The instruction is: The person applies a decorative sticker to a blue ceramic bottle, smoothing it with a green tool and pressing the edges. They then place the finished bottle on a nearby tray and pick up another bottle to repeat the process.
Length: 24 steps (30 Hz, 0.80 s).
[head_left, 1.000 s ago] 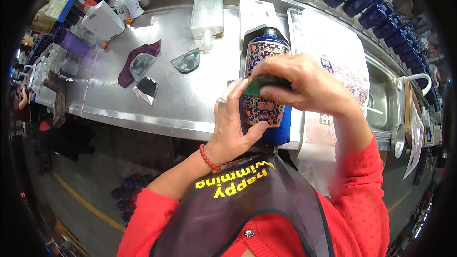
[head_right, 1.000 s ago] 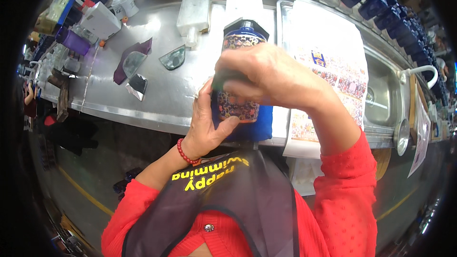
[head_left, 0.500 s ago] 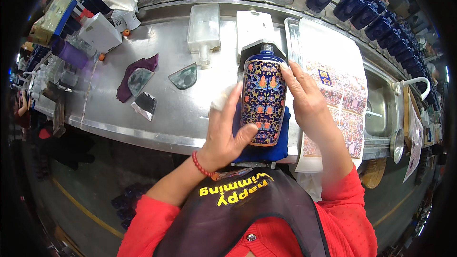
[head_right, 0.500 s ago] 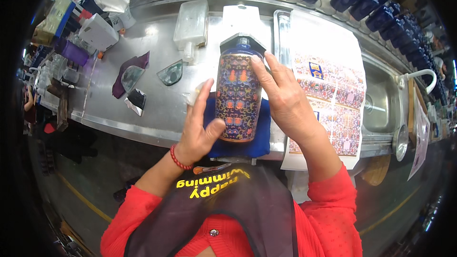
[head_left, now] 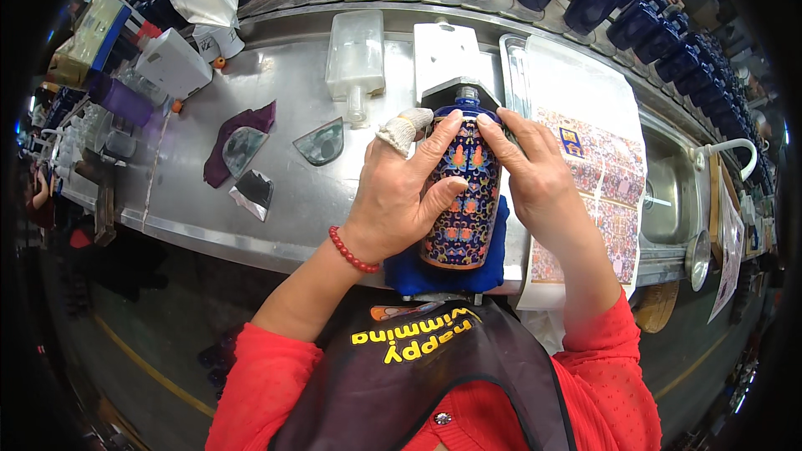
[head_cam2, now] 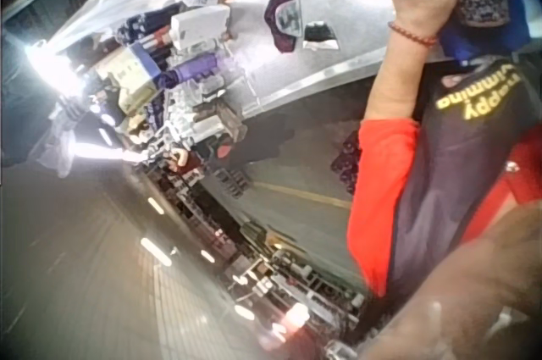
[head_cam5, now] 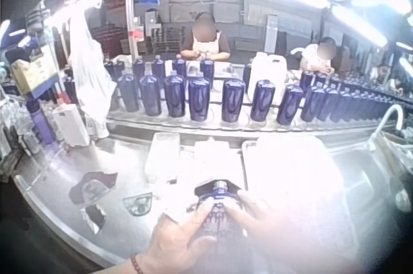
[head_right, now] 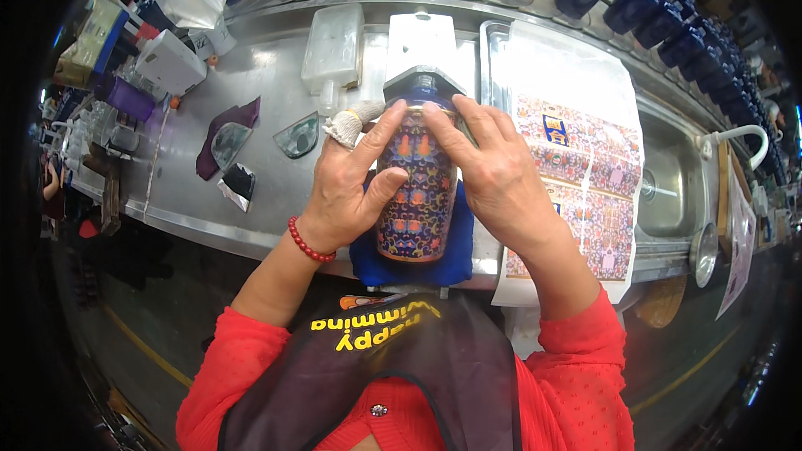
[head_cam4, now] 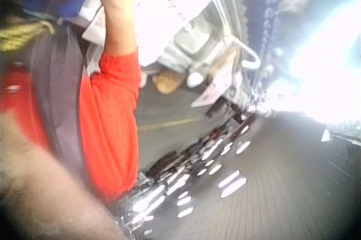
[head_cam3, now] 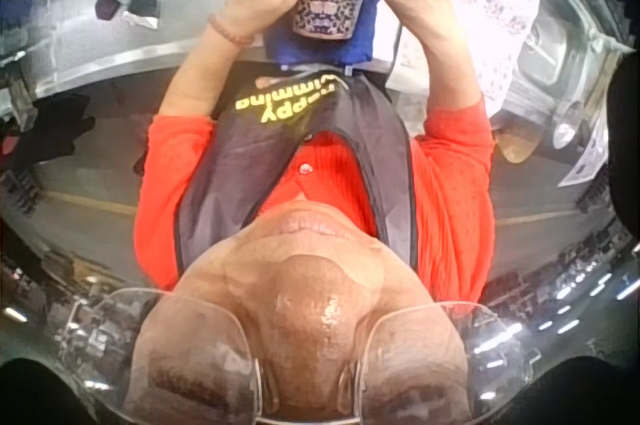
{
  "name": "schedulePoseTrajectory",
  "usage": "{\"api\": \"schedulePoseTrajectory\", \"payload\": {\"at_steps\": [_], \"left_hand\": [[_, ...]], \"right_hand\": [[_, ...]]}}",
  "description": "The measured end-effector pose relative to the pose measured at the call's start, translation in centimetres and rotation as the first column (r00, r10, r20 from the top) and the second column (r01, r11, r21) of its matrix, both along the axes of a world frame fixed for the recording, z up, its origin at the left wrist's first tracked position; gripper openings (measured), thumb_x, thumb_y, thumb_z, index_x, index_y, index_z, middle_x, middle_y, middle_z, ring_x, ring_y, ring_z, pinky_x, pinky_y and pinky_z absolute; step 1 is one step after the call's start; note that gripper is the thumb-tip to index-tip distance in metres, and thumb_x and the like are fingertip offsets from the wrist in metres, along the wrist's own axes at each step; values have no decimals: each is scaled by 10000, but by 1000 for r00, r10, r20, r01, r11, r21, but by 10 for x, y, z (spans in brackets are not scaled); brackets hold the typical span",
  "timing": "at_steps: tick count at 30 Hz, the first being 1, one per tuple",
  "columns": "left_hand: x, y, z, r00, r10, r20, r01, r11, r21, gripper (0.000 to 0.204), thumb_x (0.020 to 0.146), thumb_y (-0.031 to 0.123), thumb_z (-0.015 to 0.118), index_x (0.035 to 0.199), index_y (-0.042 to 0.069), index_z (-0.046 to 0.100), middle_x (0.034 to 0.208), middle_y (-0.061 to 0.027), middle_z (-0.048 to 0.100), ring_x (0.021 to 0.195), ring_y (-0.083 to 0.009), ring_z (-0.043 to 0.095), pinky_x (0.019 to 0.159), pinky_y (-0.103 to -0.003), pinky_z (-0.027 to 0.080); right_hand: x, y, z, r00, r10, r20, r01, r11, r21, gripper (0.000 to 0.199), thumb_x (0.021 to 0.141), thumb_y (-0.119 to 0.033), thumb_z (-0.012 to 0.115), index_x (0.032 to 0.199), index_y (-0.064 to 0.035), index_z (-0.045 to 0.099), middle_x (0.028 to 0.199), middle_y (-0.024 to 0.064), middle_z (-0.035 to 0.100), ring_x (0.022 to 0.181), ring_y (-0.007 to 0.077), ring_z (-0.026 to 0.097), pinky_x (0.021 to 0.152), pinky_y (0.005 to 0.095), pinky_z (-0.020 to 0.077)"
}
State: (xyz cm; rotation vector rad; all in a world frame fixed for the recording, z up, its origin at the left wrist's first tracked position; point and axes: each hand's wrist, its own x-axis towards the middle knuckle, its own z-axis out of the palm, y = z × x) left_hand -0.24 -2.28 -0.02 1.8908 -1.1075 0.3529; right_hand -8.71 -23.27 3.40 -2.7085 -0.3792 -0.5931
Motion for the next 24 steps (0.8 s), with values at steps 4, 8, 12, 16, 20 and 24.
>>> {"api": "schedulePoseTrajectory", "payload": {"at_steps": [4,8,12,16,20,24], "left_hand": [[0,0,4,1000,-23,-5,23,1000,13,611,971,470,630,1394,31,600,1228,-245,599,1083,-412,586,942,-480,459],[2,-3,5,999,-22,32,22,1000,0,612,959,462,648,1389,29,603,1224,-250,599,1070,-418,591,934,-482,464],[1,-3,3,999,-30,21,30,1000,-5,622,958,468,651,1392,26,600,1229,-253,597,1098,-423,579,955,-481,457],[-1,1,1,1000,-20,-23,20,1000,0,639,962,481,643,1402,21,591,1247,-261,586,1129,-426,566,981,-478,447],[-1,3,0,999,-35,-26,36,998,43,657,993,498,602,1437,16,561,1346,-255,547,1180,-407,546,1045,-451,416],[0,2,1,999,-34,-21,35,998,55,664,992,505,599,1434,11,562,1345,-264,544,1190,-417,542,1049,-459,413]], "right_hand": [[-1,3,5,1000,10,-4,-10,1000,-2,708,730,135,584,1400,-96,599,1302,240,575,1162,410,580,991,471,492],[1,5,7,1000,9,-4,-9,1000,-4,720,725,139,583,1404,-103,598,1304,240,570,1160,409,580,993,469,491],[0,4,3,1000,10,-6,-10,1000,6,724,729,149,572,1410,-94,592,1310,247,568,1163,415,577,1000,467,488],[-3,3,0,1000,-15,-28,17,996,92,730,730,157,559,1421,-81,578,1318,255,562,1175,427,571,1008,471,483],[-4,2,2,999,-13,-46,16,998,60,740,724,158,559,1426,-76,571,1321,260,559,1184,433,567,1013,474,479],[-3,1,4,999,-5,-50,7,999,47,741,716,157,564,1420,-76,579,1314,261,559,1175,436,569,1013,481,479]]}}
